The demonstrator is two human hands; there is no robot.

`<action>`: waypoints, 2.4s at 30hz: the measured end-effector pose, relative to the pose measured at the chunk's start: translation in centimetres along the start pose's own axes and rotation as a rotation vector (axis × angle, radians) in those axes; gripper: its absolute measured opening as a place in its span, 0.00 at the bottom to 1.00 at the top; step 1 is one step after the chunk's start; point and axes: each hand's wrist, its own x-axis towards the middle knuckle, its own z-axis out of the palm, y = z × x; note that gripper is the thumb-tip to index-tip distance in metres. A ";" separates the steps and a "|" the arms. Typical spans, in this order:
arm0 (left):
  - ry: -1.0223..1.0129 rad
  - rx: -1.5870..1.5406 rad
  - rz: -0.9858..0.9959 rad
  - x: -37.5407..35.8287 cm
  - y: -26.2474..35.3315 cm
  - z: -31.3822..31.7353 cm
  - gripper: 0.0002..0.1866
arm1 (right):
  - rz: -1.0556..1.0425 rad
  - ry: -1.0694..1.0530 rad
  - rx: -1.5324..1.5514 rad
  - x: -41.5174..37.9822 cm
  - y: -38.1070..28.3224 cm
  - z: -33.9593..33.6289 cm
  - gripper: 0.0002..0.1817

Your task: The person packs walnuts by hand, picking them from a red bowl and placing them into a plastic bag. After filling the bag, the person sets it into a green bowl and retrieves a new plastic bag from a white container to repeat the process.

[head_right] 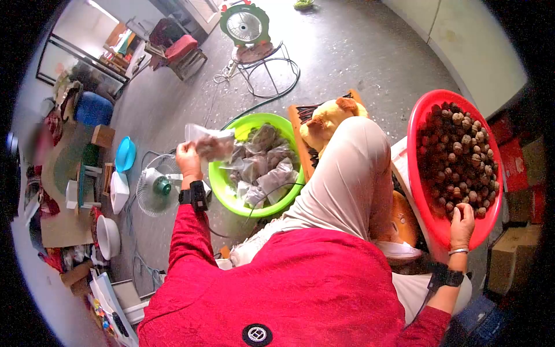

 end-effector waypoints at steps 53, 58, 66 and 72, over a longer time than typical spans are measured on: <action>-0.954 0.922 -0.060 -12.5 -17.3 7.6 0.40 | 0.266 -0.096 0.006 -0.6 -0.5 -0.2 0.03; -1.065 0.943 0.120 -10.8 -19.1 8.4 0.39 | 0.038 0.038 -0.013 -0.7 -3.9 -0.7 0.04; -0.875 0.926 0.057 -8.6 -15.0 10.6 0.20 | 0.203 0.186 -0.185 -1.1 -4.5 -0.8 0.03; -0.663 0.294 0.253 -7.3 -9.1 17.3 0.12 | 0.221 0.256 -0.177 -1.4 -4.6 -1.0 0.04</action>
